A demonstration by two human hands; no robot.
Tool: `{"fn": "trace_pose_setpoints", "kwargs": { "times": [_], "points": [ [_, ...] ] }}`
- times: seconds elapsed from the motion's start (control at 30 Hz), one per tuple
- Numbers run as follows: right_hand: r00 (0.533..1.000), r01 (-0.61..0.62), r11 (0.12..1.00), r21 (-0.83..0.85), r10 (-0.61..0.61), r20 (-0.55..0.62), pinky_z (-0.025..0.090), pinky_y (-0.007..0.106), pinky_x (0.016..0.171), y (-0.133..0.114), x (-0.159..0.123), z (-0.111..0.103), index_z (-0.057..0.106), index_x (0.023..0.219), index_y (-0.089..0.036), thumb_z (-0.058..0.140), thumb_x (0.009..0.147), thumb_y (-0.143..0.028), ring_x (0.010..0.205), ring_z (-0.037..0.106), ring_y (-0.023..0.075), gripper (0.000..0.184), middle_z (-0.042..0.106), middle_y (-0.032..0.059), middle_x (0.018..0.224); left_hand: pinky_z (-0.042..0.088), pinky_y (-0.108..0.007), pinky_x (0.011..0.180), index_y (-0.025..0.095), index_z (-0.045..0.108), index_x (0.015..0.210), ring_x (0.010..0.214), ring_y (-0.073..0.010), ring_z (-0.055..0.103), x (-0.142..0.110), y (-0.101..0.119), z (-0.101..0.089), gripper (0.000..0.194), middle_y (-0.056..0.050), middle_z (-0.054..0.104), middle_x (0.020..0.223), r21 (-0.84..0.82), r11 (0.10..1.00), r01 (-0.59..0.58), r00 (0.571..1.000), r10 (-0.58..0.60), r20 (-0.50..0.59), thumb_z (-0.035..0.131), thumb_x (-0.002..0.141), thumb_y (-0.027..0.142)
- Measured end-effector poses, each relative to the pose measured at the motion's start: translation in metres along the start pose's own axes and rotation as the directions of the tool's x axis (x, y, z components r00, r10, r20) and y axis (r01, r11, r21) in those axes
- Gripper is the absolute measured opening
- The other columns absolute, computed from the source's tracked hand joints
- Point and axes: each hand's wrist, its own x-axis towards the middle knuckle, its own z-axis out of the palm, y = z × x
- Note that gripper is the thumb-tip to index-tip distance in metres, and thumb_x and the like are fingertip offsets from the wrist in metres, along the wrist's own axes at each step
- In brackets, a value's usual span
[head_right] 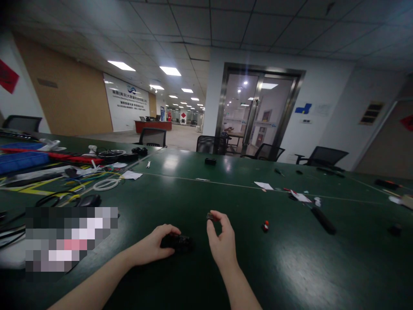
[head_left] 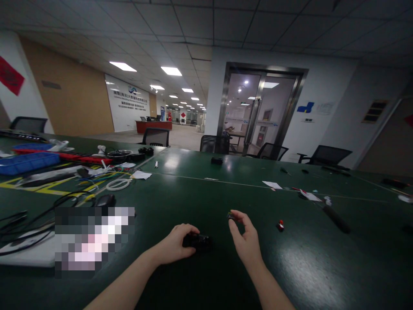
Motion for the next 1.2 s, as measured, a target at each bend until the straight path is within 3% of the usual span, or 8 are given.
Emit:
{"fn": "trace_pose_setpoints", "kwargs": {
  "times": [1.2],
  "points": [
    [0.999, -0.048, 0.999, 0.003, 0.048, 0.008, 0.05, 0.039, 0.077, -0.001, -0.0025, 0.0004, 0.058, 0.107, -0.025, 0.053, 0.079, -0.04, 0.101, 0.056, 0.0259, 0.032, 0.062, 0.0051, 0.104, 0.036, -0.037, 0.097, 0.026, 0.054, 0.113, 0.11, -0.0228, 0.047, -0.0016, 0.0034, -0.0016, 0.044, -0.004, 0.055, 0.114, 0.004, 1.0, 0.0, 1.0, 0.0, 0.008, 0.063, 0.071, 0.025]
  ]
}}
